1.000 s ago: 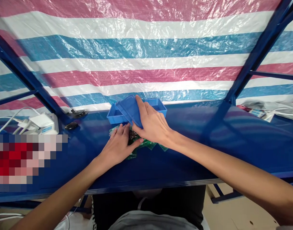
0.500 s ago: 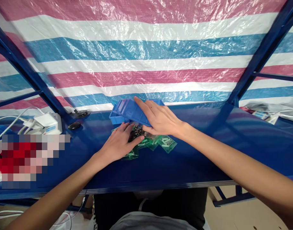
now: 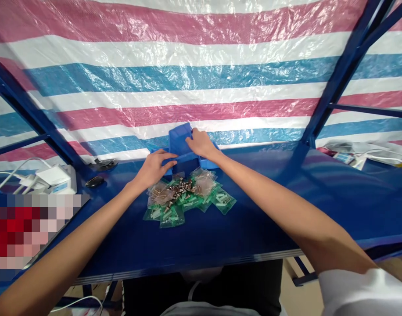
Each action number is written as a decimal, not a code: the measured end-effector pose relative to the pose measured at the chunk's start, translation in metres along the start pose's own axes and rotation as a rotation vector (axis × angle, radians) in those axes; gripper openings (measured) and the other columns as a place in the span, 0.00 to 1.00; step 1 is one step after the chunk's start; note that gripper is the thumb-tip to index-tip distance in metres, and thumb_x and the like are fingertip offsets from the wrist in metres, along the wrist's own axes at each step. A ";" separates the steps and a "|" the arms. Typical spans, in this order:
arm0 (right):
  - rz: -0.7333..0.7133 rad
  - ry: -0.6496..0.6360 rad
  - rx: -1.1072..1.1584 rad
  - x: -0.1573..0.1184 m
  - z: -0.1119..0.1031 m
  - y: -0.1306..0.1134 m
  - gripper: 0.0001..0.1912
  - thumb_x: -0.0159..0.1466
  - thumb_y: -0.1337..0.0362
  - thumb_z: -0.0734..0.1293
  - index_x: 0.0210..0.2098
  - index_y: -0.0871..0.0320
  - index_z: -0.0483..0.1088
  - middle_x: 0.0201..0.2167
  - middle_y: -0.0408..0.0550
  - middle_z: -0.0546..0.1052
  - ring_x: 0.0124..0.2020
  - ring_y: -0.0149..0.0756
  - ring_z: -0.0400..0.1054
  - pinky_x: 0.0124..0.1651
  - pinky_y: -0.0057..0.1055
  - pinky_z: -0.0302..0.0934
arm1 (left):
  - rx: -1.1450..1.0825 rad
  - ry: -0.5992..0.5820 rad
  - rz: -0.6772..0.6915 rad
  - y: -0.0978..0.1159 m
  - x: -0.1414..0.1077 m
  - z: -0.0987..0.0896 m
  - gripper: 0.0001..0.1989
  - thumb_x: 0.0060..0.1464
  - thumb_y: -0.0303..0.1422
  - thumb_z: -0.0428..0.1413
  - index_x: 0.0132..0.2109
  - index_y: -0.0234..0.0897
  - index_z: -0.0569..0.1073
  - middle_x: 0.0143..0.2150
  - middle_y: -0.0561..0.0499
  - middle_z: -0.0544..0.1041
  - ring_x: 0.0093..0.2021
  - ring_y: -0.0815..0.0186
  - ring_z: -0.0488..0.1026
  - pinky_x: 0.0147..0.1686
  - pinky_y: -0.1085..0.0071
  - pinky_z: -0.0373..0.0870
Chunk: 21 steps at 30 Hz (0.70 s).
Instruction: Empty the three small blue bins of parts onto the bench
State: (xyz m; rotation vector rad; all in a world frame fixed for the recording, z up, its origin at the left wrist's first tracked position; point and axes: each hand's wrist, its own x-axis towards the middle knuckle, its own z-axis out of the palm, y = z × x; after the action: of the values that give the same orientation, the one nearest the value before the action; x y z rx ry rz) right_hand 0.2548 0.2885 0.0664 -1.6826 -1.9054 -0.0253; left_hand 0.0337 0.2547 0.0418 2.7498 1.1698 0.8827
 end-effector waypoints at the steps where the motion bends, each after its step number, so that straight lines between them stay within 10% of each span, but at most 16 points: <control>1: -0.003 -0.036 -0.034 0.003 0.007 0.002 0.22 0.70 0.61 0.56 0.55 0.67 0.70 0.48 0.65 0.79 0.48 0.53 0.74 0.50 0.42 0.66 | 0.017 0.012 -0.030 -0.004 0.000 0.005 0.14 0.67 0.36 0.55 0.54 0.39 0.80 0.47 0.44 0.75 0.49 0.56 0.74 0.56 0.57 0.69; 7: -0.027 -0.117 -0.172 0.002 0.024 0.007 0.17 0.68 0.62 0.63 0.48 0.68 0.75 0.52 0.71 0.76 0.55 0.59 0.69 0.56 0.49 0.63 | 0.088 -0.013 -0.083 -0.008 -0.005 0.016 0.17 0.68 0.37 0.52 0.58 0.40 0.79 0.51 0.42 0.69 0.50 0.55 0.73 0.56 0.56 0.70; 15: -0.098 -0.105 -0.214 -0.033 -0.009 0.024 0.17 0.69 0.64 0.60 0.46 0.64 0.79 0.45 0.65 0.80 0.50 0.57 0.73 0.53 0.51 0.64 | 0.070 -0.156 0.012 -0.019 0.000 0.011 0.21 0.70 0.32 0.45 0.61 0.33 0.76 0.43 0.42 0.69 0.44 0.56 0.72 0.49 0.58 0.72; 21: -0.235 -0.133 0.092 -0.075 -0.015 0.043 0.24 0.73 0.57 0.56 0.60 0.59 0.74 0.56 0.55 0.78 0.57 0.53 0.73 0.61 0.50 0.64 | 0.027 -0.168 0.052 -0.017 0.002 0.011 0.20 0.68 0.30 0.45 0.54 0.35 0.79 0.42 0.43 0.71 0.43 0.57 0.72 0.50 0.60 0.70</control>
State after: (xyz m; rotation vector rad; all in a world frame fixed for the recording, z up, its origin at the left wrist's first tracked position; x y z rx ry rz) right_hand 0.3022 0.2239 0.0303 -1.4238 -2.1609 0.0834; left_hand 0.0295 0.2705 0.0302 2.8223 1.0945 0.6296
